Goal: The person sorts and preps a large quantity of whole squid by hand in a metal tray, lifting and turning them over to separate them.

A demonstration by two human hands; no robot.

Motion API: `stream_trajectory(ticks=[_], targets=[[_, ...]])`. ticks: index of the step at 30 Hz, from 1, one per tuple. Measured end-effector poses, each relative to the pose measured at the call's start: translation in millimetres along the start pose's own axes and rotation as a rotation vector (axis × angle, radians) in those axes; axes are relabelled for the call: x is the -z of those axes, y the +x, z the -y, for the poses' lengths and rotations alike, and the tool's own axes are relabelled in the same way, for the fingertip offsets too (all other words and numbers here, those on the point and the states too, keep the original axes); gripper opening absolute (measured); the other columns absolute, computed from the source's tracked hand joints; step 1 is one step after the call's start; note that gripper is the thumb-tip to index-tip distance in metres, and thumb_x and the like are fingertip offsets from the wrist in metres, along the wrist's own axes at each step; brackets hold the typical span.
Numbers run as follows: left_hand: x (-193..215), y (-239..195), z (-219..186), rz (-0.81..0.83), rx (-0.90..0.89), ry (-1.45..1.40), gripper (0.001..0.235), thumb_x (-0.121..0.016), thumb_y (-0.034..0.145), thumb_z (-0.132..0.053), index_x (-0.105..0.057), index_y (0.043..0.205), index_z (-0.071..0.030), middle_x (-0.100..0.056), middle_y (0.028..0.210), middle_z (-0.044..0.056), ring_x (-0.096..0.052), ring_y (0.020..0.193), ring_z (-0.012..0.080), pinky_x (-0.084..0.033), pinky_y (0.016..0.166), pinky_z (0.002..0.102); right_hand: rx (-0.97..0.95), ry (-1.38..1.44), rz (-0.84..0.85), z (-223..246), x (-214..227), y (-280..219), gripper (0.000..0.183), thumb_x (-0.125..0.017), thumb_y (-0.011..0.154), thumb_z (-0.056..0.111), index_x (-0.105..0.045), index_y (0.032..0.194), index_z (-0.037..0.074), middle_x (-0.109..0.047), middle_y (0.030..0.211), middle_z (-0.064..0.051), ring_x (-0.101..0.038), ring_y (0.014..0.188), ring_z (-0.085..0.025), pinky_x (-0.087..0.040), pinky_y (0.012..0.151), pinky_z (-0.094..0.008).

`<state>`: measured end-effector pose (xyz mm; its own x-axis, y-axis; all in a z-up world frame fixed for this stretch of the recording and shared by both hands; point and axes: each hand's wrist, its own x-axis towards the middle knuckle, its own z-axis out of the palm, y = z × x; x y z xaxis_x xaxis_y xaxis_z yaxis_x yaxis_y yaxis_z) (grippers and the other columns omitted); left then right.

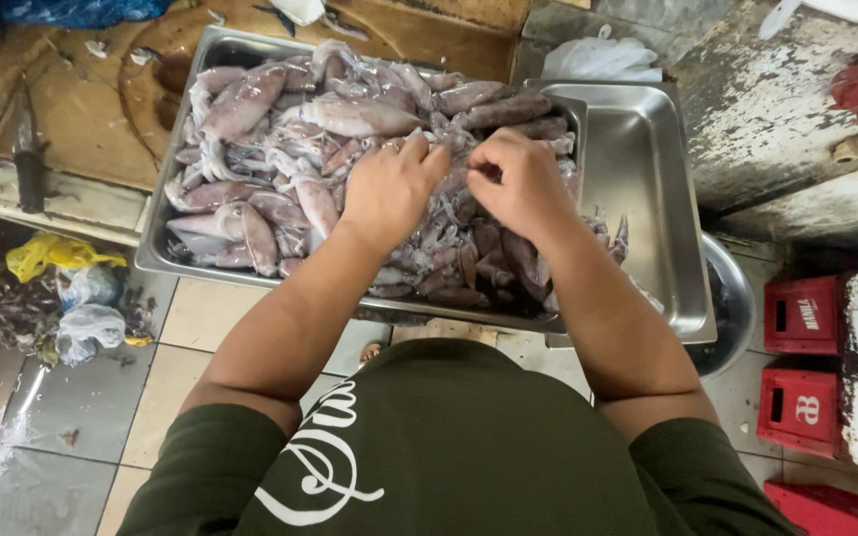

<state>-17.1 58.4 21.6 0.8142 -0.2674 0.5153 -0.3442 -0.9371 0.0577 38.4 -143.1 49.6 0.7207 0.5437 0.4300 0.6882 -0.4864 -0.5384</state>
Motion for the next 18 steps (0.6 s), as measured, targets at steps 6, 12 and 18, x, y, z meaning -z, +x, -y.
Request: stream_trajectory(ticks=[6,12,18], targets=[[-7,5,-5,0.082,-0.027,0.152,0.014,-0.062,0.086,-0.016,-0.059,0.100,-0.016,-0.065,0.091,0.006,-0.070,0.070,0.0246,-0.055,0.057,0.039,0.090,-0.215,-0.019,2,-15,0,0.014,-0.080,0.078,0.014,-0.075,0.088,0.006,-0.072,0.091,-0.007,-0.069,0.086,-0.030,-0.049,0.075,-0.045],[-14,7,-7,0.159,-0.002,0.186,0.014,-0.061,0.089,-0.015,-0.058,0.102,-0.013,-0.066,0.093,0.006,-0.072,0.072,0.0240,-0.056,0.057,0.038,0.140,-0.249,-0.086,-2,-23,0,0.006,-0.077,0.081,0.010,-0.072,0.084,0.009,-0.070,0.090,-0.004,-0.068,0.088,-0.029,-0.046,0.077,-0.045],[0,1,-13,0.157,0.047,0.095,0.019,-0.061,0.087,-0.012,-0.055,0.104,-0.011,-0.066,0.095,0.009,-0.073,0.074,0.0250,-0.057,0.059,0.037,0.123,-0.230,-0.198,2,-23,2,0.011,-0.073,0.075,0.009,-0.062,0.073,0.009,-0.059,0.079,-0.006,-0.061,0.081,-0.030,-0.040,0.077,-0.044]])
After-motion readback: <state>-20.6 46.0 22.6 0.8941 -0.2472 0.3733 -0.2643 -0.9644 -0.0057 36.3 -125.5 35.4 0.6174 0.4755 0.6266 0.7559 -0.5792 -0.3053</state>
